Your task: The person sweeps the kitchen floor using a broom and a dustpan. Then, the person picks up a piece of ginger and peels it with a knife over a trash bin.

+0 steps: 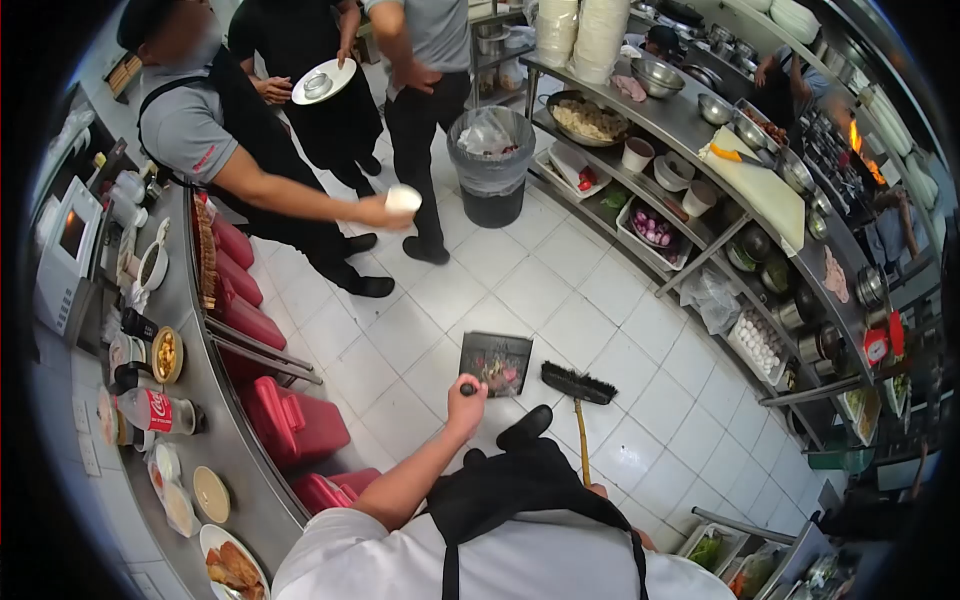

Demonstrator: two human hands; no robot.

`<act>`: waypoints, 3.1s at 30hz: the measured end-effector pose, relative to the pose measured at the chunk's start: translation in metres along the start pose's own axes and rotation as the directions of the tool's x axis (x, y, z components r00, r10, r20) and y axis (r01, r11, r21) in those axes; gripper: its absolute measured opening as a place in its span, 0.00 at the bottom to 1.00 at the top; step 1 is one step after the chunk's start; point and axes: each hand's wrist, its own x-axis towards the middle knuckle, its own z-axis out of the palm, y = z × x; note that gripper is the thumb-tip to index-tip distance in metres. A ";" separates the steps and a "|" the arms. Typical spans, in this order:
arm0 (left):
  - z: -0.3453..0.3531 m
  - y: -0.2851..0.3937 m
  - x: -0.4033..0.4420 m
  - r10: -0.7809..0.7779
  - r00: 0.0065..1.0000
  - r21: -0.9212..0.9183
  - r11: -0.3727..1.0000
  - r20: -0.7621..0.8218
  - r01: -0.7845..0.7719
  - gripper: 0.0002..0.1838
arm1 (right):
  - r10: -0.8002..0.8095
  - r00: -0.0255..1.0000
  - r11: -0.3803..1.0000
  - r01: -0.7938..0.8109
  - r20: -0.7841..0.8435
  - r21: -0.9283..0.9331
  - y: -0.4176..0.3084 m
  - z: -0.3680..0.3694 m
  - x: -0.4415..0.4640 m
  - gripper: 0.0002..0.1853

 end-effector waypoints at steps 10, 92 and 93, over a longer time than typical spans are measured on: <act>0.064 0.109 0.079 -0.011 0.990 -0.204 0.978 0.142 0.039 0.11 | -0.020 0.995 1.000 0.019 0.100 0.002 -0.039 -0.043 0.034 0.25; 0.054 0.266 0.180 0.175 0.984 -0.684 0.714 -0.027 -0.146 0.09 | -0.185 0.938 0.979 0.201 0.293 -0.023 -0.028 -0.005 0.066 0.29; 0.056 0.269 0.195 0.184 0.982 -0.739 0.654 -0.052 -0.162 0.08 | -0.161 0.946 0.986 0.169 0.281 -0.005 -0.032 -0.015 0.056 0.29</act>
